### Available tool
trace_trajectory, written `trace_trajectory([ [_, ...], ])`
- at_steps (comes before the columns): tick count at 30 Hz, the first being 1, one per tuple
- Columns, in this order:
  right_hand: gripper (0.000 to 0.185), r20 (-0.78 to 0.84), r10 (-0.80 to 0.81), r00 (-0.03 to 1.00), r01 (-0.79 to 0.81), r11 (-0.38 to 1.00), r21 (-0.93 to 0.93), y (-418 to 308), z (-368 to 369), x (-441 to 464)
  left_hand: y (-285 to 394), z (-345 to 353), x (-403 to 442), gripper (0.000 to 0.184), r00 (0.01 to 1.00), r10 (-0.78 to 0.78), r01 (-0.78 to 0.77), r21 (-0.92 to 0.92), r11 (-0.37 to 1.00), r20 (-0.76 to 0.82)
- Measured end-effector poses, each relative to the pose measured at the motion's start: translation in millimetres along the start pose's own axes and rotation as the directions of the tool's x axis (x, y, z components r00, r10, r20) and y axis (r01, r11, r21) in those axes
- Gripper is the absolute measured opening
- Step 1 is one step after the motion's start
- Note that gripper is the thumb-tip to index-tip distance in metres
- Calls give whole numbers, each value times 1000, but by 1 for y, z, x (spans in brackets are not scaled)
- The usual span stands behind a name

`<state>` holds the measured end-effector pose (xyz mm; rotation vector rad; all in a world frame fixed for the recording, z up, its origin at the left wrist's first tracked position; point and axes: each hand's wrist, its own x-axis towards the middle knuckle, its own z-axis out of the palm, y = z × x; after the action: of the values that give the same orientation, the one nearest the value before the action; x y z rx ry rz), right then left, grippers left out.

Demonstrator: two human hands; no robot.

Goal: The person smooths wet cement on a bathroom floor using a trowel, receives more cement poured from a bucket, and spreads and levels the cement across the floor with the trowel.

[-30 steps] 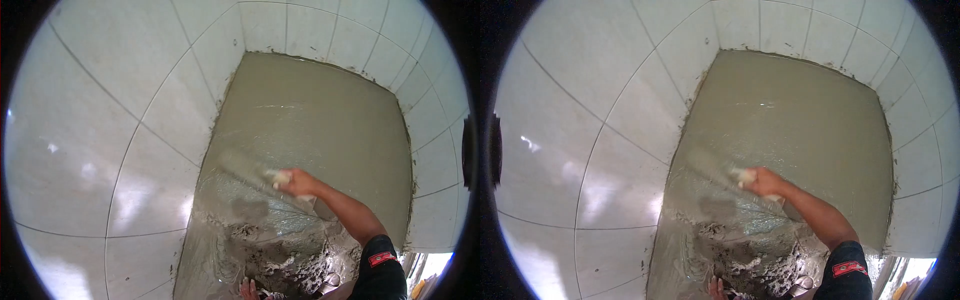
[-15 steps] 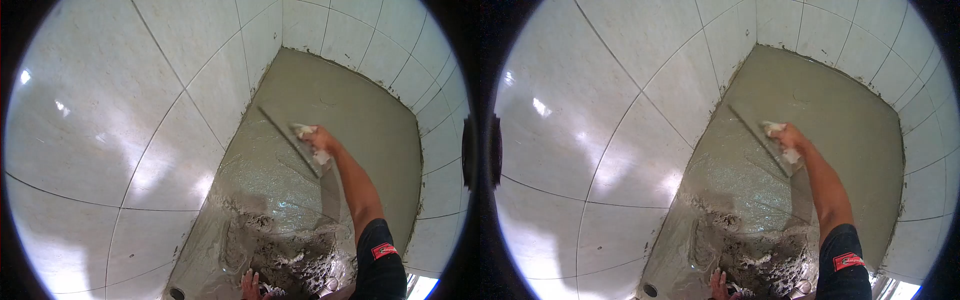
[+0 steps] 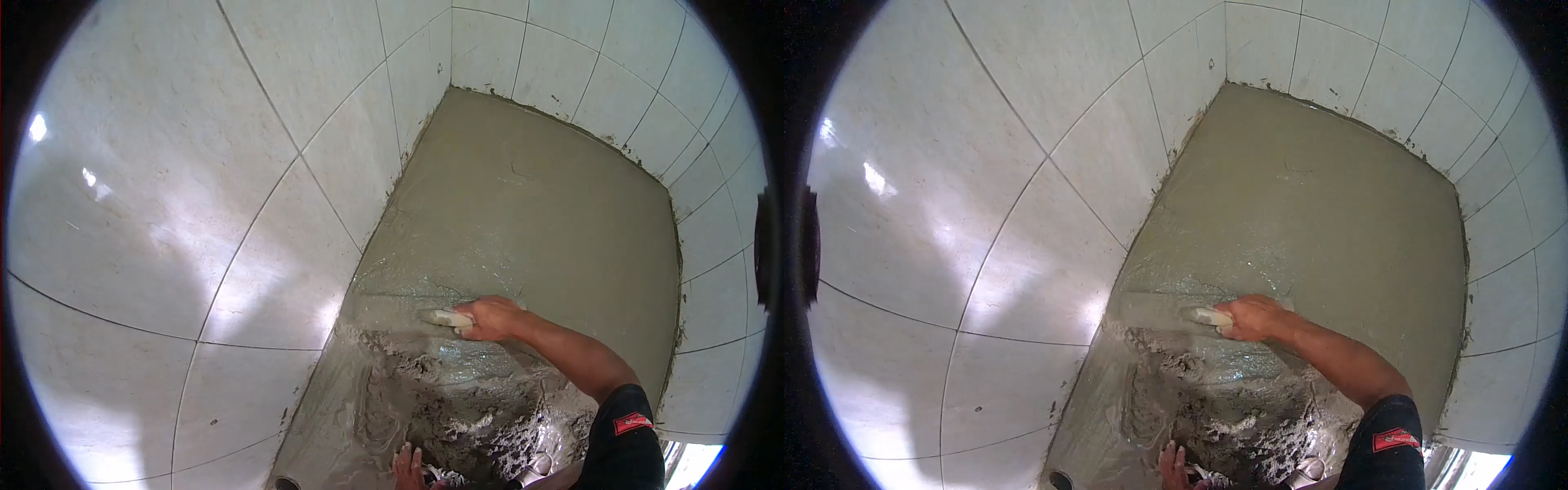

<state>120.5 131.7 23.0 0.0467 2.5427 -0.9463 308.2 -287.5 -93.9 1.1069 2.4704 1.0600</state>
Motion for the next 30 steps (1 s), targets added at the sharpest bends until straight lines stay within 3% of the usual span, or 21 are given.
trace_trajectory([
  [2,53,8,50,999,-47,983,-180,4,-10,10,1,0,0,97,1000,-5,5,-3,1000,-4],
  [5,52,-120,99,988,-122,971,-207,18,-37,28,2,-1,0,97,999,-51,51,-42,998,2],
  [7,52,-198,192,961,-218,969,-120,25,-62,41,2,-1,-1,98,997,-75,75,-65,995,1],
  [11,47,-330,218,919,-250,967,-56,69,-101,73,4,-1,-1,99,994,-106,105,-115,988,-1],
  [13,44,-468,368,803,-326,930,171,84,-112,88,5,-1,-2,99,990,-142,142,-144,979,9],
  [14,44,-463,366,807,-323,931,172,98,-113,96,5,-1,-2,100,987,-162,162,-159,974,12],
  [16,44,-578,486,656,-348,874,340,107,-121,109,6,-1,-3,100,982,-188,187,-181,966,8],
  [17,44,-580,481,657,-342,876,339,111,-121,112,7,0,-4,100,980,-201,198,-196,960,7],
  [19,49,-377,627,682,-293,706,645,72,-128,92,7,0,-5,101,974,-226,223,-236,946,12],
  [22,40,-526,597,605,-185,748,637,94,-96,117,8,1,-6,102,965,-261,261,-288,921,39],
  [24,38,-553,553,623,-282,819,500,87,-72,118,8,2,-6,102,960,-272,279,-329,902,68],
  [25,38,-481,518,707,-265,825,498,69,-63,107,8,3,-6,103,959,-271,283,-357,890,85],
  [26,37,-405,478,779,-249,829,500,49,-52,93,8,4,-6,103,959,-266,285,-384,879,103],
  [28,37,-304,475,826,-218,766,605,31,-22,71,6,6,-6,103,961,-241,277,-416,866,139],
  [30,40,-231,417,879,-189,749,635,-4,-10,30,-1,9,-7,112,971,-211,237,-332,913,113],
])
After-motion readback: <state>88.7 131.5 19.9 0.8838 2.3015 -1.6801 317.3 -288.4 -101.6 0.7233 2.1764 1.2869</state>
